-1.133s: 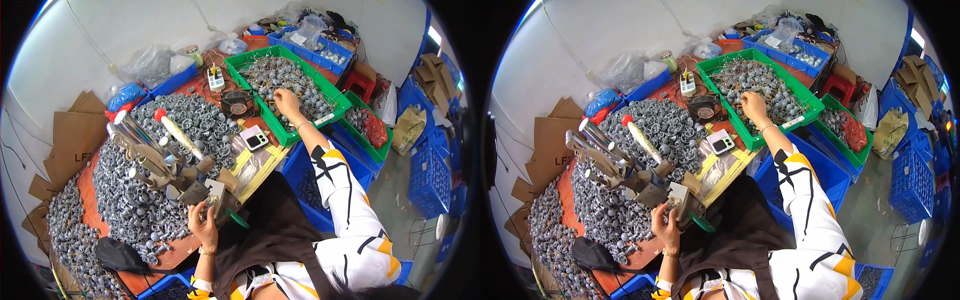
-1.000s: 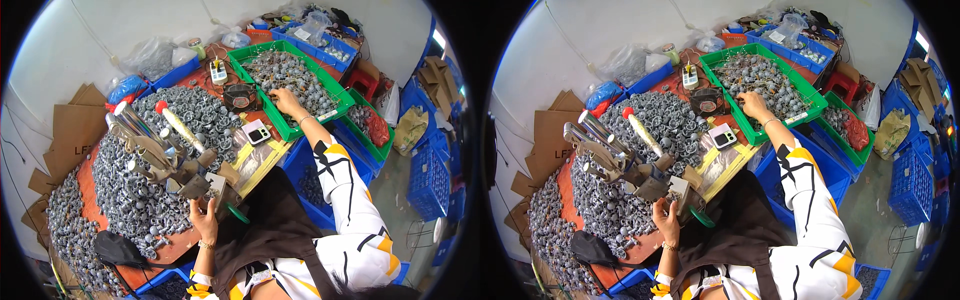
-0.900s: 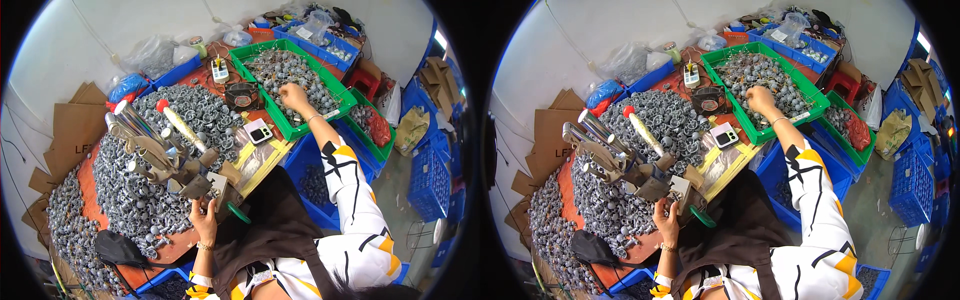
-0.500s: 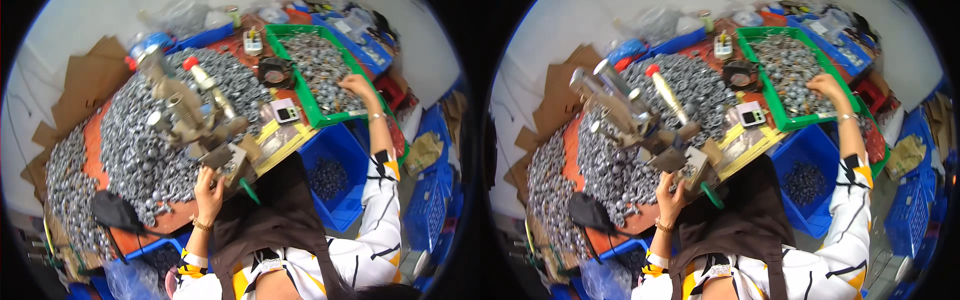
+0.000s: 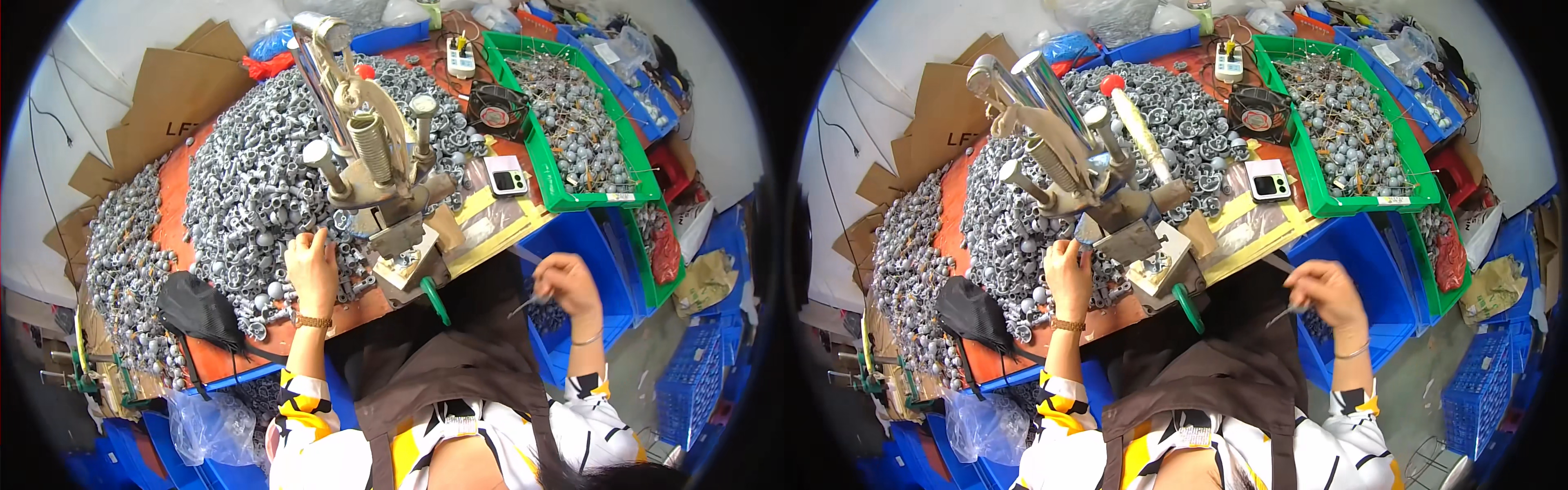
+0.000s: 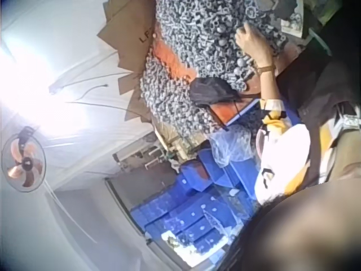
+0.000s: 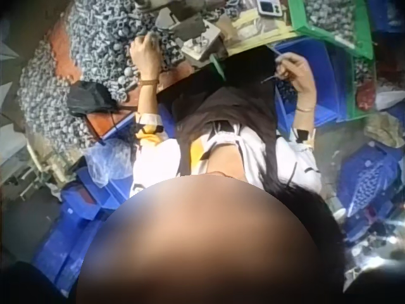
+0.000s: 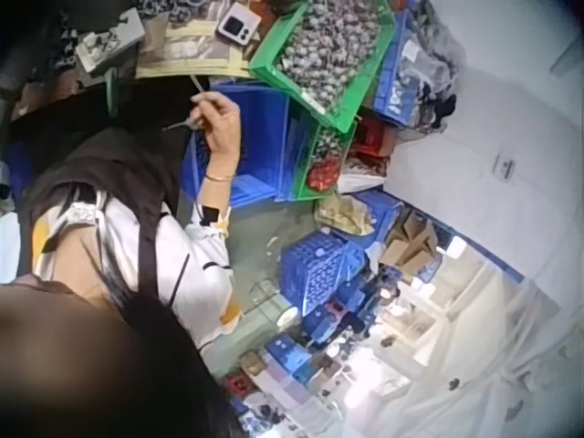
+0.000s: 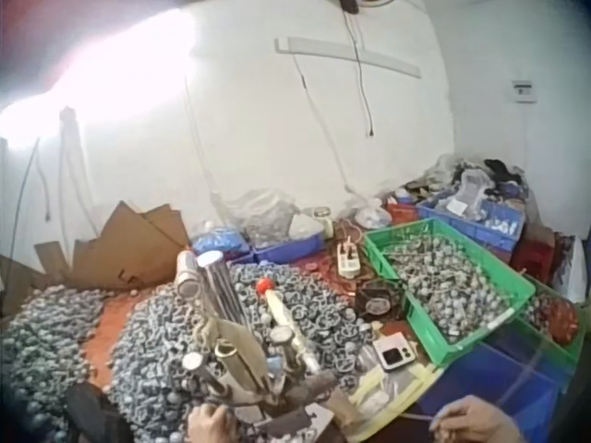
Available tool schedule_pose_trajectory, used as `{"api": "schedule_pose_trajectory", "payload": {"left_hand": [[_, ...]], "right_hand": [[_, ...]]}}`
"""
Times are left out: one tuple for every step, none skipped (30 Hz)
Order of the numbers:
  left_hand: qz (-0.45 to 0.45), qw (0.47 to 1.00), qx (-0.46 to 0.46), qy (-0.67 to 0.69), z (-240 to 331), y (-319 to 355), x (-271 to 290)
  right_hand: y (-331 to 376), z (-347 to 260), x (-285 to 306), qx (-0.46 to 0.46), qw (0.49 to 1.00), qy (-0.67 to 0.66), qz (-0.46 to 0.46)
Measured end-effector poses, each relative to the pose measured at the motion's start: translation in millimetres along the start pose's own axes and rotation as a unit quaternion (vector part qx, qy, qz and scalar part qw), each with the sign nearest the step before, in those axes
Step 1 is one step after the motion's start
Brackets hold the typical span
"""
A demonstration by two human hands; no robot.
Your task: Assemble toy wheels and tires using a manual press machine.
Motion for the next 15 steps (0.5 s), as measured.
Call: {"api": "schedule_pose_trajectory", "payload": {"left_hand": [[0.018, 1.0, -0.01, 0.024, 0, 0, -1], [0.035, 0.998, -0.019, 0.047, 0, 2, -1], [0.076, 0.995, -0.022, 0.055, 2, 3, 5], [0.076, 0.995, -0.022, 0.055, 4, 6, 8], [0.066, 0.978, 0.044, 0.191, 2, 10, 9], [0.056, 0.94, 0.113, 0.317, -2, 19, 11], [0.035, 0.813, 0.209, 0.542, -3, 30, -3], [-0.014, 0.739, 0.275, 0.614, 1, 46, -7], [-0.039, 0.646, 0.347, 0.679, 11, 54, -3], [-0.062, 0.541, 0.411, 0.731, 20, 65, -5], [-0.066, 0.514, 0.425, 0.742, 22, 72, -8], [-0.08, 0.541, 0.416, 0.727, 25, 74, -7], [-0.079, 0.563, 0.41, 0.713, 30, 77, -5], [-0.077, 0.586, 0.404, 0.698, 34, 79, -4], [-0.077, 0.585, 0.405, 0.699, 36, 79, -4]], "right_hand": [[3, 7, -14, -0.038, 0.998, 0.035, -0.024], [6, 14, -26, -0.076, 0.993, 0.07, -0.049], [7, 24, -34, -0.095, 0.991, 0.061, -0.077], [7, 33, -42, -0.115, 0.986, 0.052, -0.107], [10, 30, -53, -0.076, 0.98, 0.135, -0.125], [10, 26, -63, -0.071, 0.97, 0.173, -0.155], [13, 17, -73, -0.047, 0.967, 0.191, -0.164], [14, 12, -82, -0.023, 0.962, 0.21, -0.172], [13, 10, -93, -0.027, 0.962, 0.21, -0.173], [11, 4, -104, 0.075, 0.954, 0.241, -0.164], [11, -3, -113, 0.177, 0.935, 0.268, -0.153], [7, -1, -120, 0.174, 0.935, 0.269, -0.155], [3, -4, -125, 0.257, 0.91, 0.302, -0.12], [3, -8, -130, 0.339, 0.876, 0.332, -0.084], [2, -9, -134, 0.316, 0.886, 0.335, -0.059]]}}
Point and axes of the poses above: each hand's wrist, its own y-axis away from the middle knuckle, its own x-axis out of the back of the hand, z = x × y, the point moved 4 cm from there along -y, towards the middle knuckle, and after that the axes turned 4 degrees about z, right-handed, at the moved point
